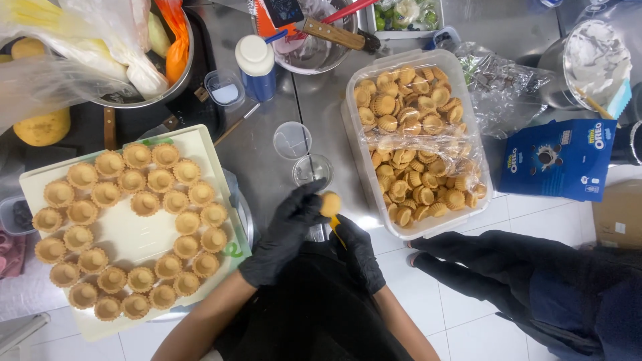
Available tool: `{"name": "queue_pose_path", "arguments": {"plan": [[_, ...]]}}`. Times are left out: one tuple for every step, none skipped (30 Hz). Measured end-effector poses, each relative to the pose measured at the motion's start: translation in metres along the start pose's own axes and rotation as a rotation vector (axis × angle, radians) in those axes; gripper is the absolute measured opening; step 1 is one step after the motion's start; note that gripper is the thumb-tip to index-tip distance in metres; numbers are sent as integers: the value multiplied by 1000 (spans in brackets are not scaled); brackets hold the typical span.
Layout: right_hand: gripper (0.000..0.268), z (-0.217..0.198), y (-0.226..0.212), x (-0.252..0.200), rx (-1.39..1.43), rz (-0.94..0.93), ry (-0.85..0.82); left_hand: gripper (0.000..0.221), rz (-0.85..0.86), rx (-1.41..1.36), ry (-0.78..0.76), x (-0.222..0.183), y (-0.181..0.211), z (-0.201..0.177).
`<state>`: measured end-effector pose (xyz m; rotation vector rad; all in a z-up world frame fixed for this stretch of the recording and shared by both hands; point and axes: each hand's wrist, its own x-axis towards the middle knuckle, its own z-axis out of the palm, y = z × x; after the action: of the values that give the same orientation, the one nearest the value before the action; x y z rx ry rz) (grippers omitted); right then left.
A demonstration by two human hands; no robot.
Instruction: Arrange empty tart shells onto a tray in a concentric circle pattern.
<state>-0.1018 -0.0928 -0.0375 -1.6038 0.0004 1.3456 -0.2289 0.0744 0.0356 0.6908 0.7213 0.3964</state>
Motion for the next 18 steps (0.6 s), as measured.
{"name": "queue_pose_path", "arguments": {"plan": [[37,5,-9,-6,-1,2,-4,44,1,0,4,-6,12,-9],[40,11,-19,-12,82,25,1,45,49,-61,46,-12,25,-17],[44,16,-28,-18,165,48,5,47,98,-122,88,-19,37,-26],[44,14,-28,-20,163,50,2,47,101,-122,91,-19,37,-37],[45,12,-30,-22,165,45,-3,47,139,-163,157,-19,36,-48],[46,9,-31,-24,167,41,-7,47,177,-203,222,-19,36,-58],[46,8,-34,-29,162,42,-14,47,183,-205,228,-20,36,-62],[47,7,-38,-34,172,33,-51,47,179,-265,261,-21,36,-65],[47,7,-42,-39,181,25,-91,47,179,-325,296,-23,37,-69],[47,5,-44,-45,175,26,-101,47,187,-327,303,-23,36,-68],[47,4,-46,-50,130,14,-68,47,185,-348,281,-24,36,-67],[46,3,-48,-56,84,1,-36,48,183,-369,258,-24,37,-66],[46,-2,-40,-55,79,2,-46,48,191,-370,266,-24,39,-62],[47,-8,-32,-53,-18,-178,-80,48,179,-383,246,-24,41,-59],[49,-13,-25,-52,-114,-361,-114,48,167,-396,224,-23,44,-55],[49,-3,-39,-62,-117,-362,-123,48,175,-397,230,-22,43,-55],[44,7,-53,-72,-359,-668,-139,48,181,-420,230,-20,43,-54],[39,16,-67,-83,-603,-975,-151,49,187,-443,231,-18,43,-53]]}}
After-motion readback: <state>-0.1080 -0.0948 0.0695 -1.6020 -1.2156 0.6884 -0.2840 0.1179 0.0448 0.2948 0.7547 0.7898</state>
